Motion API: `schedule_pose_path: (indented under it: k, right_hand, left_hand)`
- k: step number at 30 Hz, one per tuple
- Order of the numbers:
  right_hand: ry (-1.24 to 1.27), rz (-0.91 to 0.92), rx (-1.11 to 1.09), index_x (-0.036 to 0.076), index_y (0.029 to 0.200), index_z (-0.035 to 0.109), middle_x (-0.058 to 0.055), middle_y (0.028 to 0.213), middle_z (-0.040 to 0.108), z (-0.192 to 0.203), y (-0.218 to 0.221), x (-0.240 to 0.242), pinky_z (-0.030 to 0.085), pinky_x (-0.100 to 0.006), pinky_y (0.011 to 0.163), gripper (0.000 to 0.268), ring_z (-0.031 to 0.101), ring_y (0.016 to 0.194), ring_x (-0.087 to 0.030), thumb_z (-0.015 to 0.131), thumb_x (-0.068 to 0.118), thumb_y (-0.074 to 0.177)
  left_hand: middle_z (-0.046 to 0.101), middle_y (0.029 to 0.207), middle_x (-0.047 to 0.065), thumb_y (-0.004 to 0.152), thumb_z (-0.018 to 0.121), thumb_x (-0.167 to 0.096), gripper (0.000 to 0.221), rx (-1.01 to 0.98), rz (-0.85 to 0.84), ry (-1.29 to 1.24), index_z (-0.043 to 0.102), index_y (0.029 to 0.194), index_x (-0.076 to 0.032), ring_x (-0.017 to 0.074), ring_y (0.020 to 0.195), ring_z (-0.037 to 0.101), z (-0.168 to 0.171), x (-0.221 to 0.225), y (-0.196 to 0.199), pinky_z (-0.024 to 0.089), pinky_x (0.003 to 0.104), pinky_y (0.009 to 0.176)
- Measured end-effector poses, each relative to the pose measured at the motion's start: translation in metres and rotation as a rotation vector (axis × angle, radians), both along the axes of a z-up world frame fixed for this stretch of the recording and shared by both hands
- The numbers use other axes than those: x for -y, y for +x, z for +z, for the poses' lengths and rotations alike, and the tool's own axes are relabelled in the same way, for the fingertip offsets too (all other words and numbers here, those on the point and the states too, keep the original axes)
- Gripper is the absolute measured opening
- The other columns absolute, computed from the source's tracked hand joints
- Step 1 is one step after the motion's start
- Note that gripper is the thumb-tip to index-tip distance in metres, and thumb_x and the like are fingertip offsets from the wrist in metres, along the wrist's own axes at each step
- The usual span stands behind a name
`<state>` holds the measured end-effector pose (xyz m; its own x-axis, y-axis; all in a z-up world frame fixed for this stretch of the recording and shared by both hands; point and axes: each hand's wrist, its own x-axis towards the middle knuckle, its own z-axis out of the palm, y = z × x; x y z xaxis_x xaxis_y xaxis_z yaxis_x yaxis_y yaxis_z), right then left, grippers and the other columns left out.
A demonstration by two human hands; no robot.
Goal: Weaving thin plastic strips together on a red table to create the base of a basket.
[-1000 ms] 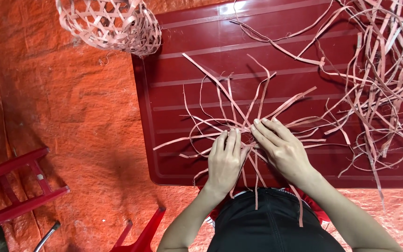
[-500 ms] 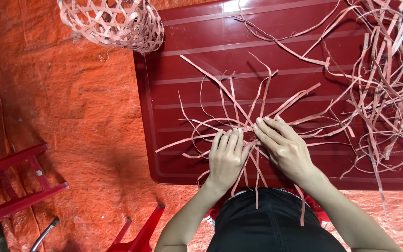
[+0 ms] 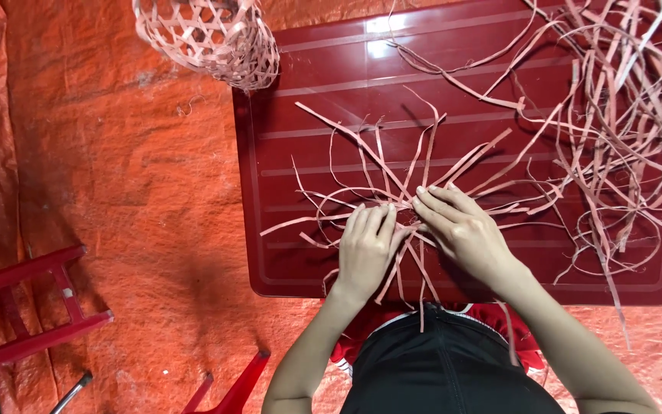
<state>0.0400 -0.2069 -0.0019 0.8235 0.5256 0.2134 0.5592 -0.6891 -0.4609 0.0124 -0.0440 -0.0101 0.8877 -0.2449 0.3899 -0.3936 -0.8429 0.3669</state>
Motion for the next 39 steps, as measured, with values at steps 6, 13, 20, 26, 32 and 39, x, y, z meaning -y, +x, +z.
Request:
schedule_pose_path:
  k: [6,13,20,26,32,39]
  right_hand:
    - [-0.048,0.116,0.028,0.008,0.108,0.055,-0.008,0.112,0.056,0.016,0.003,0.006,0.033,-0.039,0.098,0.032,0.049,0.107,-0.024,0.054,0.014,0.077]
    - [-0.054,0.154,0.01,0.006,0.105,0.056,-0.007,0.11,0.057,0.008,0.011,0.014,0.039,-0.034,0.092,0.026,0.051,0.104,-0.021,0.046,0.008,0.081]
    - [-0.084,0.207,0.133,0.007,0.103,0.057,-0.009,0.111,0.056,0.018,0.007,0.017,0.037,-0.035,0.094,0.023,0.048,0.108,-0.023,0.048,0.013,0.082]
    - [-0.025,0.224,0.179,0.01,0.106,0.056,-0.006,0.115,0.054,0.019,0.011,0.02,0.032,-0.037,0.098,0.026,0.046,0.112,-0.023,0.05,0.019,0.082]
    - [0.006,0.245,0.117,0.013,0.11,0.054,-0.003,0.118,0.052,0.012,0.014,0.022,0.031,-0.038,0.099,0.029,0.044,0.114,-0.022,0.047,0.021,0.083]
    - [0.003,0.242,0.065,0.017,0.112,0.053,-0.001,0.121,0.05,0.01,0.015,0.022,0.028,-0.038,0.1,0.031,0.041,0.117,-0.022,0.047,0.023,0.083]
  left_hand:
    - [0.052,0.101,0.015,0.083,0.053,-0.017,0.033,-0.084,-0.104,0.029,0.051,0.11,0.002,0.0294,0.099,0.05,0.005,-0.015,-0.007,0.041,0.036,0.087]
    - [0.051,0.102,0.014,0.08,0.056,-0.017,0.035,-0.101,-0.121,0.076,0.052,0.11,0.001,0.0276,0.097,0.05,0.005,-0.022,-0.001,0.044,0.034,0.08]
    - [0.052,0.107,0.016,0.084,0.053,-0.018,0.031,-0.044,-0.137,0.073,0.053,0.108,0.002,0.0287,0.101,0.05,0.005,-0.022,-0.006,0.042,0.034,0.085]
    - [0.048,0.12,0.016,0.086,0.049,-0.017,0.032,-0.012,-0.175,0.104,0.051,0.111,0.003,0.0266,0.111,0.047,0.006,-0.022,-0.006,0.038,0.034,0.094]
    - [0.048,0.121,0.016,0.087,0.049,-0.017,0.031,0.014,-0.205,0.11,0.051,0.11,0.003,0.0265,0.112,0.047,-0.002,-0.024,-0.004,0.038,0.034,0.095]
    - [0.048,0.121,0.017,0.087,0.048,-0.015,0.03,0.002,-0.188,0.094,0.051,0.111,0.004,0.0266,0.113,0.046,-0.006,-0.022,-0.004,0.038,0.035,0.095]
